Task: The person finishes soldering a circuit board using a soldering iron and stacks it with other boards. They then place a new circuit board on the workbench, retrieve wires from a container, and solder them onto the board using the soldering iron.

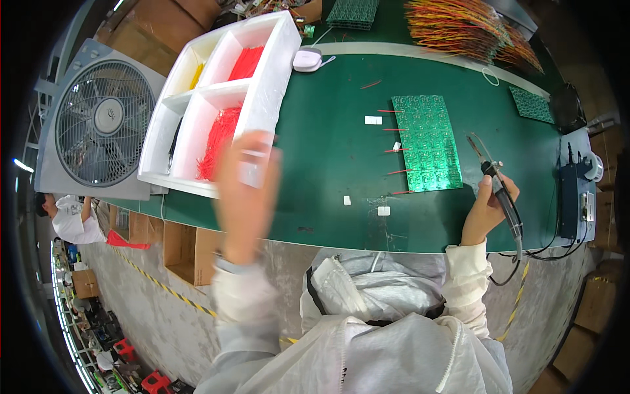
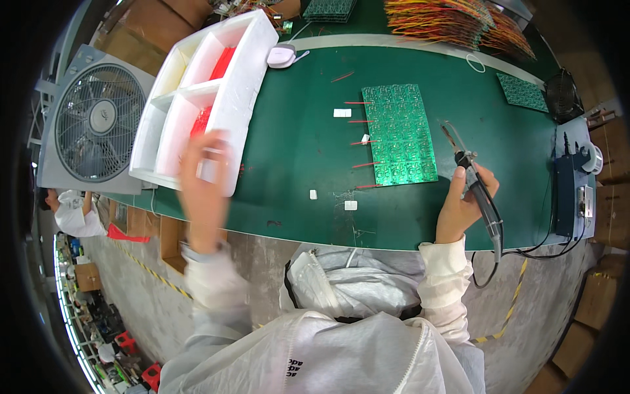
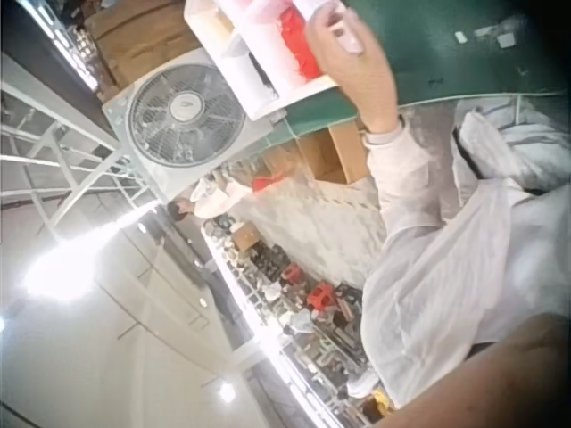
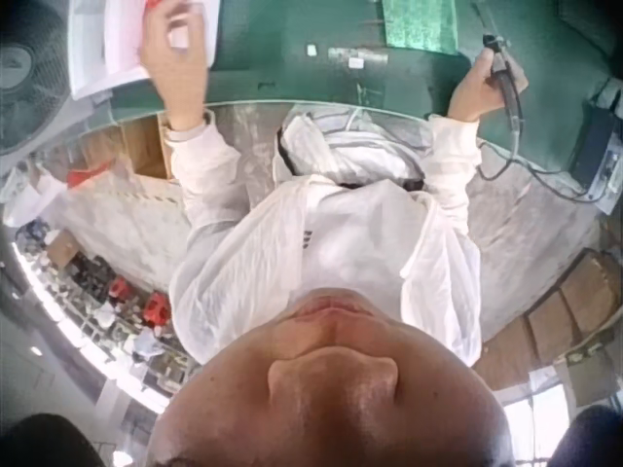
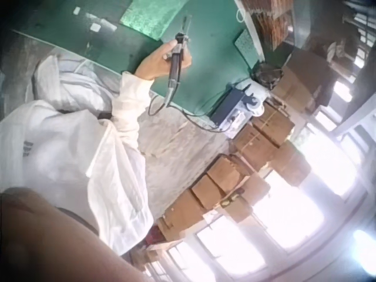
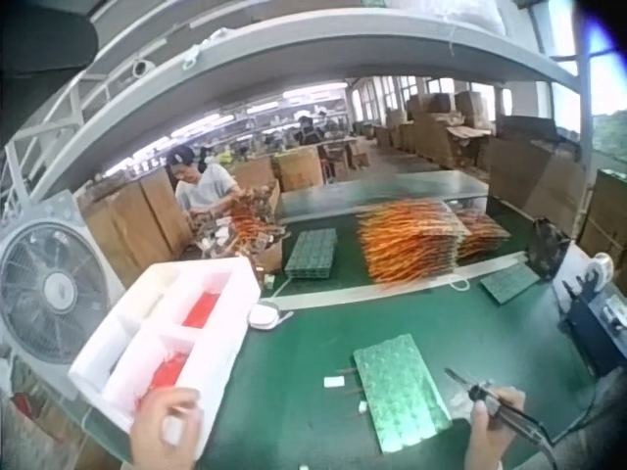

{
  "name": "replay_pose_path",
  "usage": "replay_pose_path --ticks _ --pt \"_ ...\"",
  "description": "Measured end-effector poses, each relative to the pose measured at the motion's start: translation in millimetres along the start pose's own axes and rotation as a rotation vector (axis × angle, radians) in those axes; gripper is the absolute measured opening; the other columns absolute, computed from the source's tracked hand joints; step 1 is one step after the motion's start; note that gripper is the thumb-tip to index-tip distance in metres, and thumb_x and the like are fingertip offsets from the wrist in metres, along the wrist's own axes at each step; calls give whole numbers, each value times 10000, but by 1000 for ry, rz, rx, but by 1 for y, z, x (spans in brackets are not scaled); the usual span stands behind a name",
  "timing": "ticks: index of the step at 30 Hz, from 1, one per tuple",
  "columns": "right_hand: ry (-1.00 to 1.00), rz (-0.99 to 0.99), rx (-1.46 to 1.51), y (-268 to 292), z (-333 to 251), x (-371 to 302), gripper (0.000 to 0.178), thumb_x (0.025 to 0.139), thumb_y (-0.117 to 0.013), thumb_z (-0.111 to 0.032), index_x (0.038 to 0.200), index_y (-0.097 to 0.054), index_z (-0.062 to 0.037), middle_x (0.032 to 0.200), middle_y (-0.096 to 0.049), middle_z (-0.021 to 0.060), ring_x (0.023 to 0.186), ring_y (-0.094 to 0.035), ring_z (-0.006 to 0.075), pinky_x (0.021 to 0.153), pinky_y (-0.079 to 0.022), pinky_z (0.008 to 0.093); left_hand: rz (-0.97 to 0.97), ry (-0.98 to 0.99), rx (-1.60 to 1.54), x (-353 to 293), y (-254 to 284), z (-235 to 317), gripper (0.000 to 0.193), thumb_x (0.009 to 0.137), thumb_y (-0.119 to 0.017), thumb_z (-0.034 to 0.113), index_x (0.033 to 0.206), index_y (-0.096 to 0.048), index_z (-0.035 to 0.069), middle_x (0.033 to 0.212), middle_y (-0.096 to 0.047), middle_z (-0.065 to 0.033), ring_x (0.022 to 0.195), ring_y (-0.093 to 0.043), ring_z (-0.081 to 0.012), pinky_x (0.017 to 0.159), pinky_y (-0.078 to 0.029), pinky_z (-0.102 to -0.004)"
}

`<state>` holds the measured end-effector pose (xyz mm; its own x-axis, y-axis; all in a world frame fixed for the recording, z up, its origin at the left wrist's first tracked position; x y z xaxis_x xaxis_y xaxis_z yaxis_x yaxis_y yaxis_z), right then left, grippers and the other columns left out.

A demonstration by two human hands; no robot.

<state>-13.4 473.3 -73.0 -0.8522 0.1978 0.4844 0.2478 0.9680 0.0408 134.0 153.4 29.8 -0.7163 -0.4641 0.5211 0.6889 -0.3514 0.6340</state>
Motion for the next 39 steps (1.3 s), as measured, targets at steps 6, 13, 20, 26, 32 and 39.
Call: replay_pose_path --ticks 6,13,20,26,32,39 --pt "48 -7 27 -9 -16 0 211 776 -570 -58 943 -446 -19 892 -444 55 825 -440 125 754 -367 254 -22 181 543 100 119 -220 176 790 -514 113 926 -555 10 837 -607 -156 789 -591 -276 685 -451 -333" --pt "-49 22 11 -2 -9 3 216 789 -573 -94 955 -455 -22 914 -451 50 833 -456 118 743 -374 245 -270 350 517 93 78 -283 124 695 -578 121 767 -614 27 754 -616 -151 727 -597 -275 669 -451 -333" --pt "-75 46 3 -6 -17 3 204 790 -581 -118 949 -486 -32 876 -475 30 742 -479 96 645 -401 216 -187 359 614 95 89 -298 122 689 -584 145 738 -624 40 746 -619 -142 708 -597 -284 648 -454 -337" --pt "-34 38 -36 -2 -21 4 190 785 -581 -125 933 -503 -35 862 -486 22 703 -465 79 614 -396 207 109 293 483 101 102 -301 125 726 -551 137 732 -574 14 680 -604 -129 686 -597 -264 626 -454 -333" --pt "-84 53 36 -2 -19 4 203 803 -561 -130 959 -481 -28 798 -484 21 645 -460 67 574 -419 201 326 207 368 104 119 -286 110 778 -488 115 805 -498 9 709 -571 -138 658 -559 -262 629 -436 -331" --pt "-162 -60 74 -11 -13 4 209 831 -525 -141 979 -450 -15 798 -482 40 613 -474 61 551 -471 204 261 63 102 97 115 -162 129 820 -478 121 864 -469 0 779 -520 -78 707 -501 -159 659 -405 -267"
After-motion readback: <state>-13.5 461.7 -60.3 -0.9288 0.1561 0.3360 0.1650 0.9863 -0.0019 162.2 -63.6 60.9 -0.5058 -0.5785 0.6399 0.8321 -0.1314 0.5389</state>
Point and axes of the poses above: each hand's wrist, its own x-axis towards the middle knuckle, its own y-axis out of the back of the hand, z = x × y, the point moved 5 cm from there along x, towards the middle knuckle
